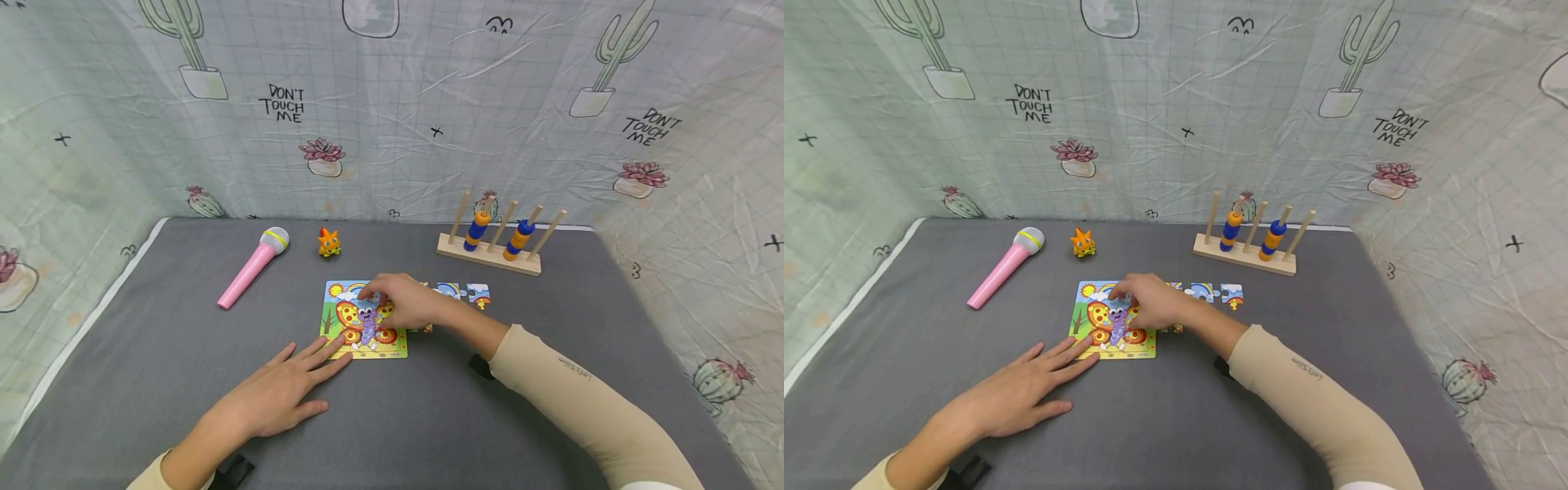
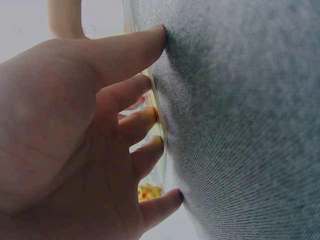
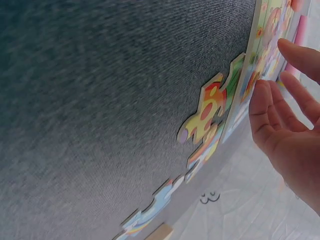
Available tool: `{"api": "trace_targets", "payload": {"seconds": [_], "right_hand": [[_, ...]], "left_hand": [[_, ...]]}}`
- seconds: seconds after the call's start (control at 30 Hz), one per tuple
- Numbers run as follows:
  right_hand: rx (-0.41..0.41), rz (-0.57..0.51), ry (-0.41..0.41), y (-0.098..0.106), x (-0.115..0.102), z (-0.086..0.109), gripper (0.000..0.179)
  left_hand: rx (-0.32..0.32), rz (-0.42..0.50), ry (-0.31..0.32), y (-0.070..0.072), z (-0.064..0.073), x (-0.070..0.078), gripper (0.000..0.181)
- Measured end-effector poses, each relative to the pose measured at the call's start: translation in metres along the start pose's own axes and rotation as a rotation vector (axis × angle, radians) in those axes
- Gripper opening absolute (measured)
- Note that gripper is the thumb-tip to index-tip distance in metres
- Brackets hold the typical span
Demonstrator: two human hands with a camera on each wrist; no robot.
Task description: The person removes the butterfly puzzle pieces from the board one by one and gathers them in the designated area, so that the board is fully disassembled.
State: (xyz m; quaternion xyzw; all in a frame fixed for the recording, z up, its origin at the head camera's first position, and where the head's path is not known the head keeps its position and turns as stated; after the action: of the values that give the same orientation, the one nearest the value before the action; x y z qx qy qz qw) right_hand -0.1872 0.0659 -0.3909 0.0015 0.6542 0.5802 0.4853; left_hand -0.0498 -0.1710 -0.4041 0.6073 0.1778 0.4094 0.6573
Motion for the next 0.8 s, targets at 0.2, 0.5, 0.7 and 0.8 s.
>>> {"api": "trace_targets", "payload": {"seconds": [0.2,0.5,0.7,0.8], "right_hand": [[0.009,0.027,-0.015,-0.0028,-0.0023,-0.0047,0.053],[0.006,0.041,-0.032,-0.0058,-0.0028,-0.0088,0.057],[-0.007,0.039,-0.040,-0.0073,-0.0037,-0.0104,0.058],[-0.004,0.035,-0.046,-0.0079,-0.0038,-0.0104,0.057]], "left_hand": [[0.001,-0.002,-0.007,-0.0006,-0.0012,-0.0001,0.074],[0.003,-0.005,-0.006,-0.0013,-0.0013,-0.0003,0.073],[-0.003,0.011,-0.001,-0.0025,-0.0012,-0.0008,0.074],[-0.013,0.016,0.006,-0.0029,-0.0012,-0.0007,0.074]]}}
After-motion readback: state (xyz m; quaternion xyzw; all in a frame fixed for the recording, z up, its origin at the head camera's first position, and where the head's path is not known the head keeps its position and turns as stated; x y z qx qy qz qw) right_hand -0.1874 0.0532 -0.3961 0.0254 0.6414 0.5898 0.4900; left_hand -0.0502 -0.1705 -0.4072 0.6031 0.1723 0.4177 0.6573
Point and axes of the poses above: each hand's wrist, its own z-axis away from the middle knuckle, its own y-axis out of the back of the hand, x = y × z, the point moved 2 cm from there along -z, towards the middle knuckle, and after that the axes turned 5 degrees about -z, right-handed, at the moved point
